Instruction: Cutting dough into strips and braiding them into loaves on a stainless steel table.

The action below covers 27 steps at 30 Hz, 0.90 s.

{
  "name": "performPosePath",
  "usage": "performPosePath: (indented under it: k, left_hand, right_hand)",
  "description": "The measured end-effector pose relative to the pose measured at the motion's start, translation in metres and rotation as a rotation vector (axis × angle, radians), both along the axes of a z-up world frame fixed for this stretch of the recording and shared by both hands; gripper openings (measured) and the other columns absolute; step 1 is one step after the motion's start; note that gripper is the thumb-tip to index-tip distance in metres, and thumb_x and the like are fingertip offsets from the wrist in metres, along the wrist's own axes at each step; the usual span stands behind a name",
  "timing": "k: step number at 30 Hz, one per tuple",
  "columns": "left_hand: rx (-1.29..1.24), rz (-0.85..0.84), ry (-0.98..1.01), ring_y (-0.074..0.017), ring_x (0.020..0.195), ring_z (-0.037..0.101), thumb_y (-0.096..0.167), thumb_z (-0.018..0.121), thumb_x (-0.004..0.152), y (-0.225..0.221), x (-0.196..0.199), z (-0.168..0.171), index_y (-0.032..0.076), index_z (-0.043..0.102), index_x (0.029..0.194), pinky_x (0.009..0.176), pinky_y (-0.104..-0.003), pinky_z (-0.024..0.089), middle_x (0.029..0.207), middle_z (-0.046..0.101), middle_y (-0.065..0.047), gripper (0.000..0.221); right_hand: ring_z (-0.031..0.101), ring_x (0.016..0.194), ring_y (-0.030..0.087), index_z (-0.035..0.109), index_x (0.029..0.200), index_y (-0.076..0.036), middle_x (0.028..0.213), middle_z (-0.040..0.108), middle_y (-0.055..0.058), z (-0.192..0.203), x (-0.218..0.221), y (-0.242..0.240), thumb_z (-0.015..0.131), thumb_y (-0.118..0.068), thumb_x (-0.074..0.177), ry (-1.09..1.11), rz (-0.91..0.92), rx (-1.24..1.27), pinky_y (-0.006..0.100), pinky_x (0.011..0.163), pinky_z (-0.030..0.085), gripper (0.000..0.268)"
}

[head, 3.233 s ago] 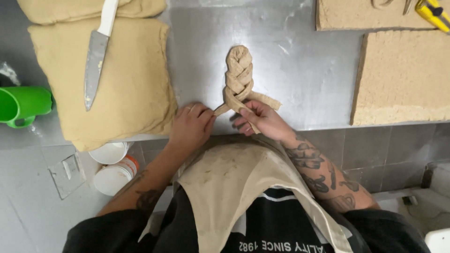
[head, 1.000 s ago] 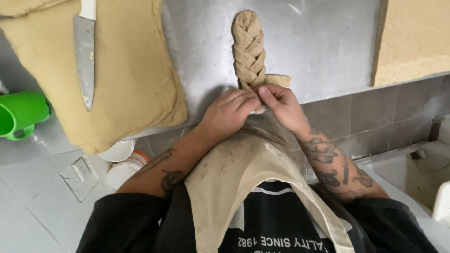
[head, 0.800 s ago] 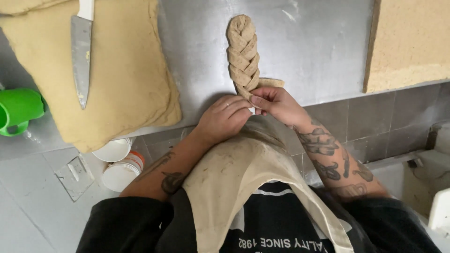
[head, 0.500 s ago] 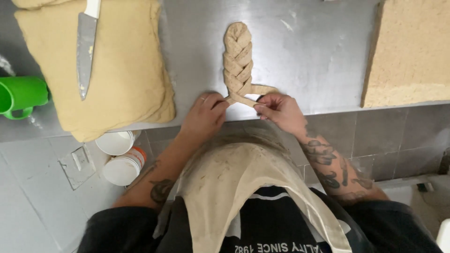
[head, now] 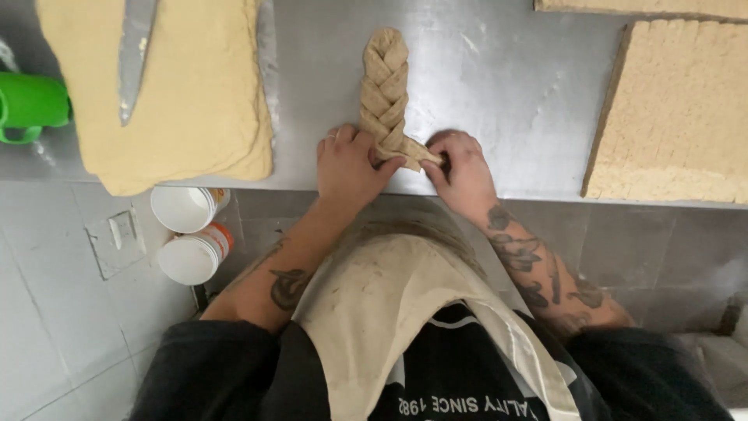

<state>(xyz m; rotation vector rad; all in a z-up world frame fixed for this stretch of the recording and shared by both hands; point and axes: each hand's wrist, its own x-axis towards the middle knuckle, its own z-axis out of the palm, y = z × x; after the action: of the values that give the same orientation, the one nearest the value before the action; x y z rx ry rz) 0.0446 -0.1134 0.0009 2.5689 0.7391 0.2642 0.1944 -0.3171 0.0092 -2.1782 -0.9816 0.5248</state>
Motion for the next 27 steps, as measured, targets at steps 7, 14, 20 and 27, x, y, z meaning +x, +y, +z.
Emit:
performPosePath:
  k: [7,14,20,27]
  left_hand:
    - [0.014,-0.069,0.034,-0.0437,0.102,0.078,0.048,0.095,0.077,0.009,-0.016,-0.030,0.019,0.060,0.077,0.089,-0.056,0.056,0.099,0.067,-0.009,0.046]
    - [-0.084,-0.292,-0.155,-0.0362,0.112,0.074,0.029,0.092,0.088,0.037,-0.056,-0.034,0.021,0.068,0.114,0.098,-0.051,0.058,0.110,0.066,-0.003,0.037]
    - [-0.239,-0.433,-0.526,-0.0327,0.113,0.079,0.013,0.078,0.103,0.015,-0.053,-0.021,0.018,0.071,0.120,0.097,-0.046,0.064,0.117,0.073,-0.004,0.019]
    - [0.012,-0.784,-0.704,-0.0362,0.127,0.080,0.018,0.067,0.122,0.037,-0.053,0.015,0.008,0.079,0.127,0.103,-0.044,0.068,0.132,0.079,-0.015,0.016]
  right_hand:
    - [0.082,0.115,0.034,0.082,0.110,-0.017,0.115,0.082,0.005,0.022,-0.056,0.019,0.087,-0.021,0.104,-0.168,0.177,0.041,0.048,0.098,0.067,0.009]
    - [0.081,0.118,0.035,0.080,0.123,-0.015,0.121,0.085,0.009,0.000,-0.088,0.032,0.077,-0.030,0.113,-0.249,0.250,-0.045,0.050,0.099,0.067,0.019]
    - [0.083,0.106,0.038,0.074,0.136,-0.011,0.109,0.086,0.016,0.017,-0.076,0.044,0.064,-0.041,0.121,0.546,-0.137,-0.047,0.054,0.090,0.066,0.036]
    - [0.081,0.110,0.018,0.073,0.147,0.009,0.127,0.085,0.018,0.021,-0.058,0.043,0.078,-0.013,0.113,0.988,-0.268,0.074,0.035,0.093,0.072,0.041]
